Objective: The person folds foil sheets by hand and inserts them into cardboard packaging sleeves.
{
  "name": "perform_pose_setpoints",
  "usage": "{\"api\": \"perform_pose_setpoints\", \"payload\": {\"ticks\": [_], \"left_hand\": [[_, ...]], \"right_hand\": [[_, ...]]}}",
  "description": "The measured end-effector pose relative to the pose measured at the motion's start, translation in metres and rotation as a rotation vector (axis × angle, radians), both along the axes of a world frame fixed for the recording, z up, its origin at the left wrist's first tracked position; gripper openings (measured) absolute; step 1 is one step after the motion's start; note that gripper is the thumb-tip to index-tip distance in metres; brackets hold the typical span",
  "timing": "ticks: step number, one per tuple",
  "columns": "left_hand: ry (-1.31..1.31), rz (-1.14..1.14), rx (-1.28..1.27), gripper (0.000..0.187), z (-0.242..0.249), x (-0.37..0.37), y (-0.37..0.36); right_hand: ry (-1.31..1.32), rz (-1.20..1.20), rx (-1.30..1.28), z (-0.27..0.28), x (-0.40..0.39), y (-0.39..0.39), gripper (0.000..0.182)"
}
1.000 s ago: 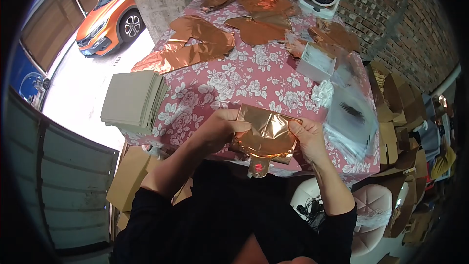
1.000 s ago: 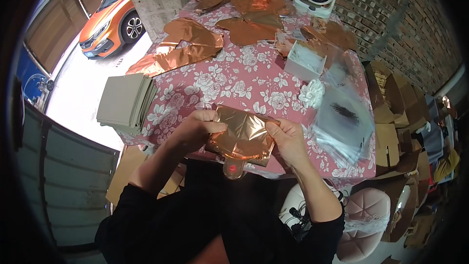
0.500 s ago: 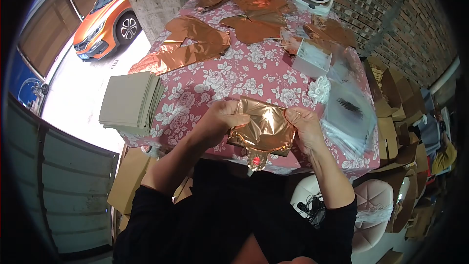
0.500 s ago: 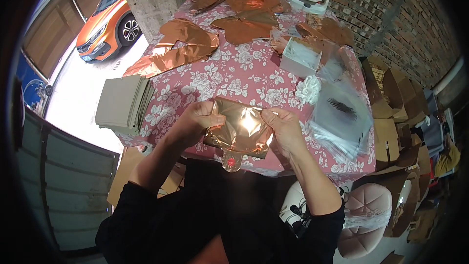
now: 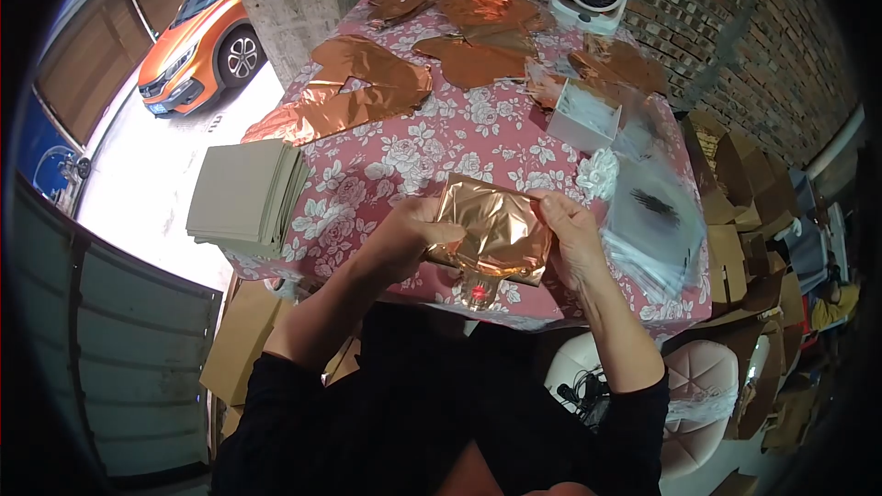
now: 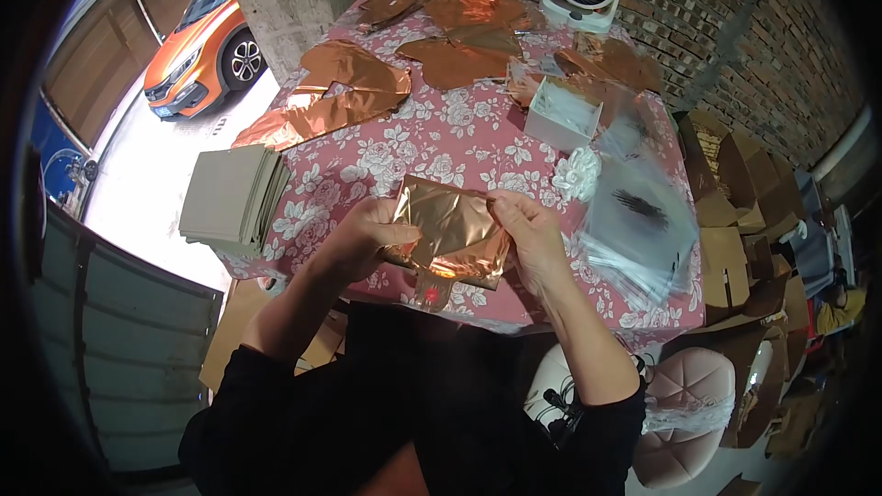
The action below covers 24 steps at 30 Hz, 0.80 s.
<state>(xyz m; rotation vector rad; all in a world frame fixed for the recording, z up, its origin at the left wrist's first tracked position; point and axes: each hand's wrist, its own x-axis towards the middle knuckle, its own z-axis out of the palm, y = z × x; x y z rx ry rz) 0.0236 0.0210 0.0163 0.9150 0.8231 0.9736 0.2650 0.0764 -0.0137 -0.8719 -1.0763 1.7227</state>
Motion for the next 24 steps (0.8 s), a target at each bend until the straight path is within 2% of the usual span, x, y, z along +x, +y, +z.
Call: {"api": "perform_pose_setpoints", "payload": {"ticks": [2,5,6,8,13,15,16,18,19,20,22,24], "left_hand": [[0.008,0.013,0.035,0.040,-0.010,-0.004,0.004],[0.009,0.041,0.050,0.039,-0.010,-0.004,0.004],[-0.004,0.082,0.042,0.038,-0.004,-0.001,0.002],[-0.016,0.119,0.032,0.037,0.000,0.001,0.000],[-0.021,0.112,0.038,0.033,0.000,0.000,0.003],[-0.009,0.154,0.106,0.030,-0.004,-0.002,0.005],[0.003,0.191,0.169,0.028,-0.007,-0.003,0.006],[0.016,0.221,0.206,0.026,-0.016,-0.006,0.010],[0.029,0.245,0.237,0.024,-0.019,-0.007,0.012],[0.028,0.247,0.243,0.024,-0.020,-0.007,0.013],[0.104,0.215,0.292,0.031,-0.017,-0.005,0.015],[0.140,0.207,0.347,0.026,-0.005,0.002,0.008]], "right_hand": [[0.030,-0.002,-0.028,0.005,0.003,-0.007,0.031],[-0.164,0.111,-0.184,0.015,0.009,-0.022,0.032],[-0.165,0.110,-0.184,0.015,0.008,-0.024,0.032],[-0.087,0.191,0.024,0.011,0.006,-0.026,0.032],[-0.112,0.201,-0.006,0.008,0.009,-0.023,0.030],[-0.406,-0.194,0.255,0.020,0.002,-0.033,0.030],[-0.406,-0.189,0.261,0.021,0.004,-0.033,0.030],[-0.923,-0.370,1.264,0.022,0.010,-0.034,0.039],[-0.979,-0.271,1.375,0.021,0.008,-0.037,0.050],[-0.978,-0.272,1.381,0.023,0.006,-0.041,0.050],[-1.003,-0.101,1.473,0.037,-0.009,-0.055,0.051],[-0.987,-0.136,1.530,0.029,-0.014,-0.050,0.047]]}}
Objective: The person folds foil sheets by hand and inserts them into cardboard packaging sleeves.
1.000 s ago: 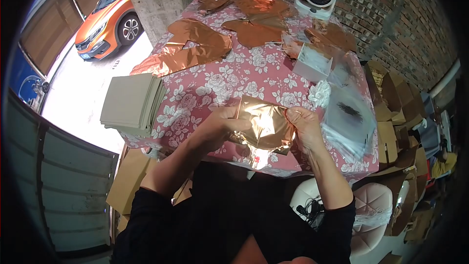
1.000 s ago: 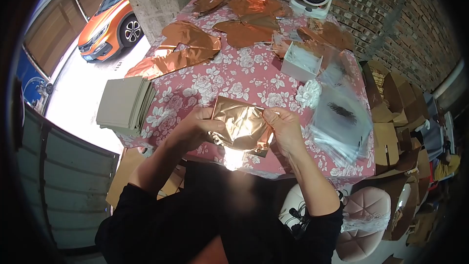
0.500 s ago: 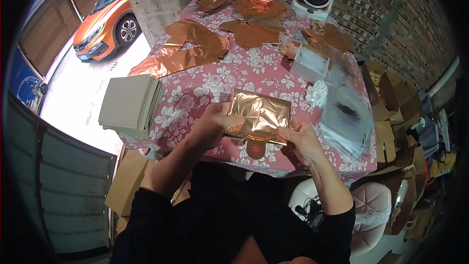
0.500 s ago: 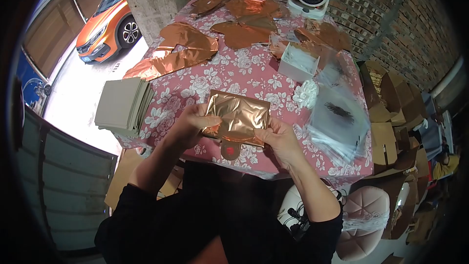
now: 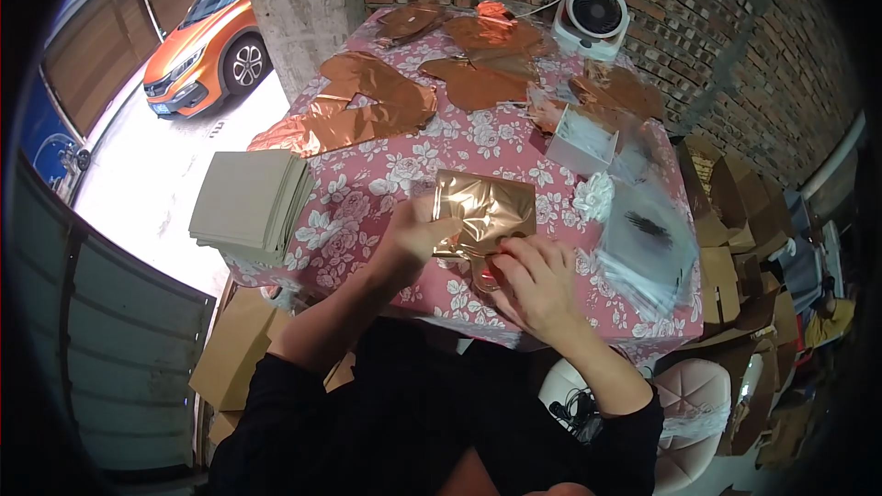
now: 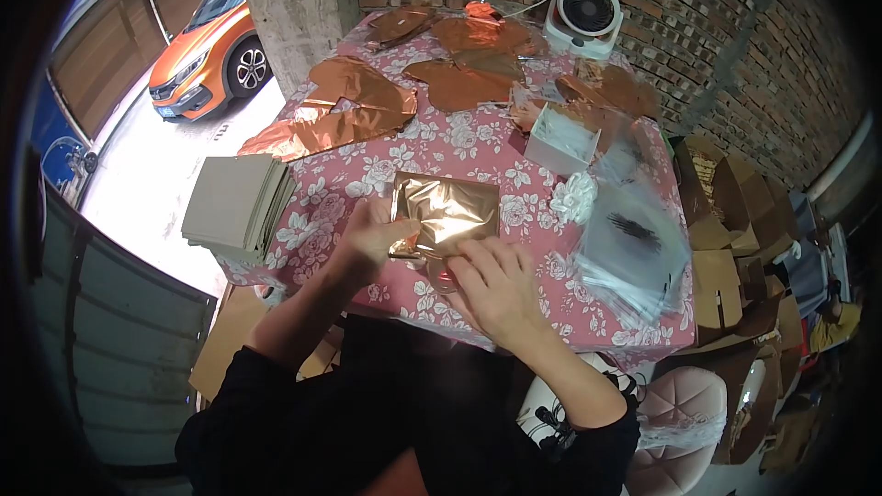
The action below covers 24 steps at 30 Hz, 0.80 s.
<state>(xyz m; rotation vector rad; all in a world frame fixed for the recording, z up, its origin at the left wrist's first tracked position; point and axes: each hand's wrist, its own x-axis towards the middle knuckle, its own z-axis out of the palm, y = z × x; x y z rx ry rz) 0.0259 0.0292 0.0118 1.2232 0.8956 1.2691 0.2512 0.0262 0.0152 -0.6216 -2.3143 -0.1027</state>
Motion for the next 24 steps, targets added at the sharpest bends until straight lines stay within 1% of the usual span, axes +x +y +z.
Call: {"api": "perform_pose_setpoints", "payload": {"ticks": [2,3,6,9,10,12,14,16,18,19,21,22,24], "left_hand": [[0.028,0.024,-0.112,0.024,0.004,0.004,-0.004],[0.043,0.035,-0.062,0.024,0.009,0.009,-0.005],[0.035,0.035,-0.057,0.026,-0.004,0.011,-0.001],[0.144,0.026,-0.035,0.027,-0.013,0.008,0.003],[0.197,0.038,-0.023,0.028,-0.014,0.009,0.004],[0.187,0.040,-0.059,0.028,-0.016,0.010,0.003],[0.177,0.040,-0.093,0.028,-0.014,0.012,0.002],[0.061,-0.001,-0.117,0.027,-0.007,0.014,-0.001],[0.050,-0.007,-0.132,0.027,-0.006,0.015,-0.001],[0.038,-0.012,-0.146,0.026,-0.006,0.016,-0.001],[0.007,-0.014,-0.153,0.026,-0.005,0.018,-0.001],[-0.025,-0.016,-0.159,0.025,-0.005,0.019,-0.001],[-0.048,-0.021,-0.159,0.024,-0.009,0.019,0.000]], "right_hand": [[-0.006,0.013,0.034,-0.005,-0.001,0.005,0.039],[0.064,0.006,0.034,-0.003,-0.005,0.005,0.031],[0.131,-0.008,-0.003,-0.007,-0.006,0.009,0.026],[0.182,-0.072,-0.019,-0.007,-0.010,0.010,0.022],[0.182,-0.071,-0.017,-0.007,-0.011,0.010,0.022],[0.176,-0.156,-0.040,-0.009,-0.012,0.010,0.023],[0.179,-0.182,-0.051,-0.008,-0.014,0.009,0.025],[0.181,-0.210,-0.063,-0.007,-0.017,0.008,0.027],[0.282,-0.225,-0.054,-0.007,-0.020,0.009,0.029],[0.281,-0.226,-0.054,-0.008,-0.019,0.010,0.029],[0.249,-0.136,0.029,-0.011,-0.018,0.014,0.028],[0.249,-0.137,0.032,-0.011,-0.017,0.016,0.028],[0.098,0.007,-0.007,-0.011,-0.013,0.016,0.029]]}}
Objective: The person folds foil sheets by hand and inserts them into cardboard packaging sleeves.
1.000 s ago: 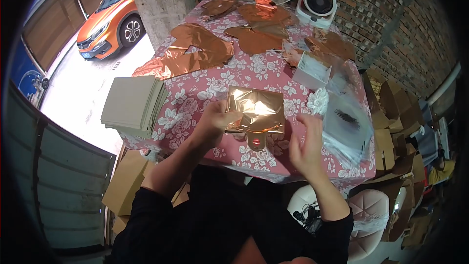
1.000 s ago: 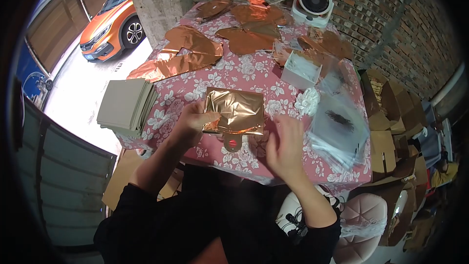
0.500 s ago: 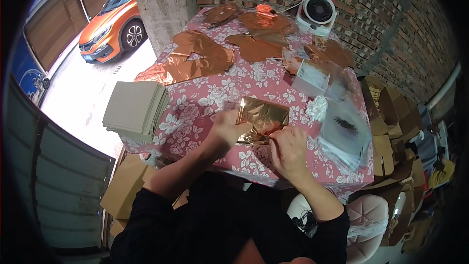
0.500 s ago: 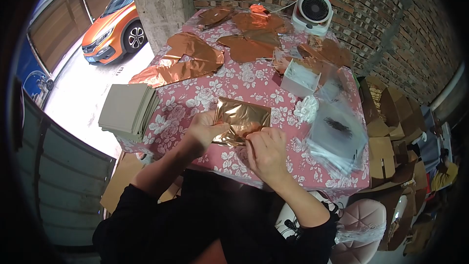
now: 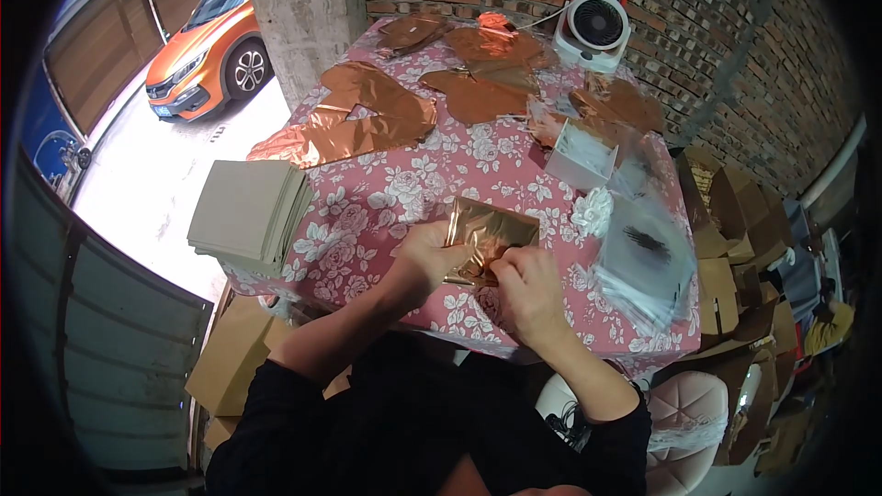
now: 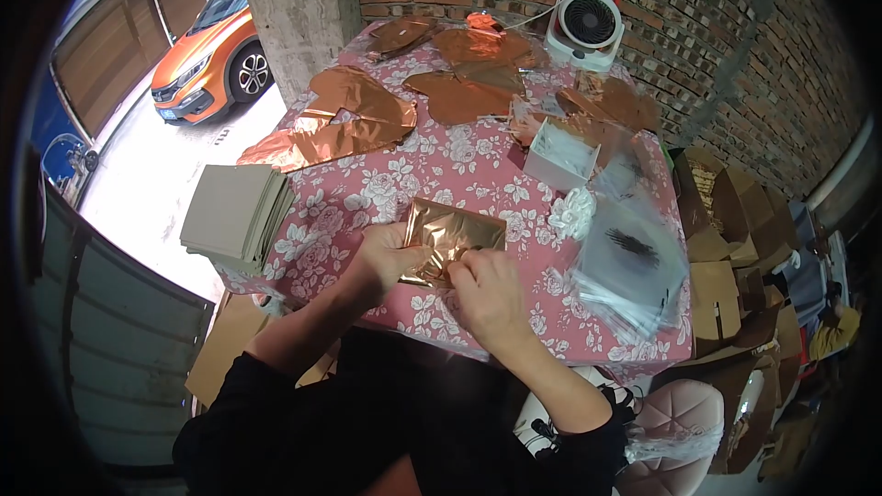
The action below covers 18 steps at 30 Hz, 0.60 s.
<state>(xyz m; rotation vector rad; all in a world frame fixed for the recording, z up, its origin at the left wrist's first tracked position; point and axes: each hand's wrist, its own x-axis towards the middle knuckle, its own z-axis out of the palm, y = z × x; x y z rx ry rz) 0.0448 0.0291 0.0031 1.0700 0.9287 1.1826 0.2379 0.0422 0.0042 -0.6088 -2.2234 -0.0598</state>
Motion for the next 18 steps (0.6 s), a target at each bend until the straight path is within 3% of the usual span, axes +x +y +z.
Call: {"api": "perform_pose_setpoints", "payload": {"ticks": [8,13,18], "left_hand": [[-0.151,0.053,-0.113,0.022,-0.036,-0.004,0.013],[-0.188,0.059,-0.352,0.026,-0.024,-0.001,0.006],[-0.227,0.032,-0.362,0.030,-0.020,-0.003,0.003]], "right_hand": [[-0.220,-0.158,0.063,-0.007,-0.008,-0.015,0.039],[-0.304,-0.175,0.176,-0.021,-0.003,-0.009,0.040],[-0.272,-0.126,0.241,-0.023,0.000,-0.004,0.038]]}}
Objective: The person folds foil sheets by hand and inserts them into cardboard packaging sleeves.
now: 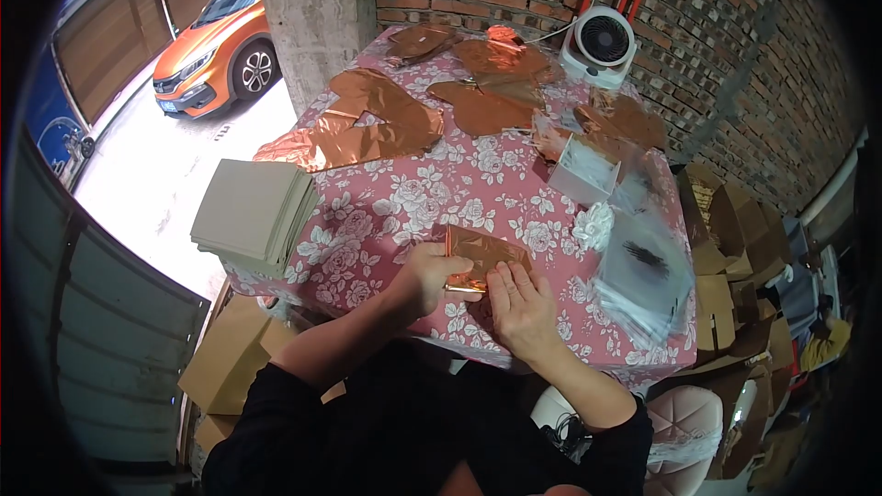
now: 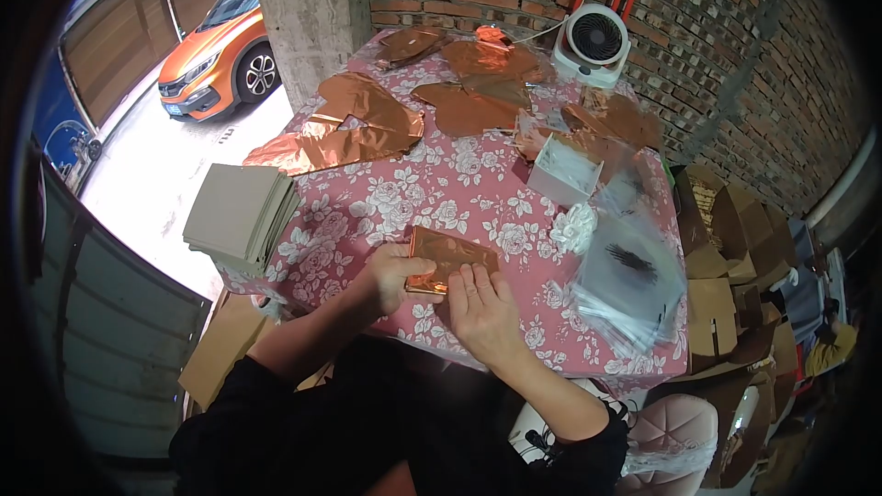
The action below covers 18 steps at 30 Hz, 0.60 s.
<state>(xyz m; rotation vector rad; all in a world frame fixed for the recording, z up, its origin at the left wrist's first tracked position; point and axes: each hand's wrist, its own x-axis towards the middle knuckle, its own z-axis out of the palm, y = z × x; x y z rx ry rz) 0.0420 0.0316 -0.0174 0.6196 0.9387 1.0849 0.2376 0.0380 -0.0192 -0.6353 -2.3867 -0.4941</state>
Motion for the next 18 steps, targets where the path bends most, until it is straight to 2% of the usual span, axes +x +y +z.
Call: {"api": "perform_pose_setpoints", "payload": {"ticks": [3,5,6,8,9,10,12,13,16,18], "left_hand": [[-0.052,-0.019,0.028,0.032,0.019,-0.003,-0.002],[-0.067,0.012,0.083,0.038,0.044,-0.008,-0.005],[-0.066,0.010,0.086,0.038,0.044,-0.010,-0.003],[0.407,0.246,0.392,0.038,0.038,-0.015,0.003],[0.467,0.203,0.533,0.038,0.033,-0.023,0.006],[0.470,0.203,0.536,0.038,0.030,-0.025,0.009],[0.285,0.136,0.504,0.032,0.029,-0.026,0.012],[0.286,0.138,0.505,0.032,0.028,-0.027,0.012],[0.385,0.118,0.424,0.025,0.026,-0.028,0.012],[0.384,0.145,0.411,0.025,0.026,-0.023,0.010]], "right_hand": [[0.027,-0.013,0.012,0.020,0.002,0.001,0.038],[0.224,-0.055,-0.282,0.048,0.003,0.000,0.028],[0.226,-0.056,-0.279,0.048,0.007,0.003,0.028],[0.677,-0.103,-1.020,0.046,0.020,0.011,0.011],[0.859,-0.022,-1.320,0.053,0.024,0.014,0.016],[0.861,-0.018,-1.318,0.054,0.029,0.018,0.016],[1.043,0.255,-1.751,0.052,0.036,0.024,0.012],[1.153,0.223,-1.718,0.046,0.028,0.022,0.012],[1.070,0.235,-1.822,0.026,0.035,0.027,0.009],[1.137,0.227,-1.876,0.020,0.030,0.025,0.007]]}}
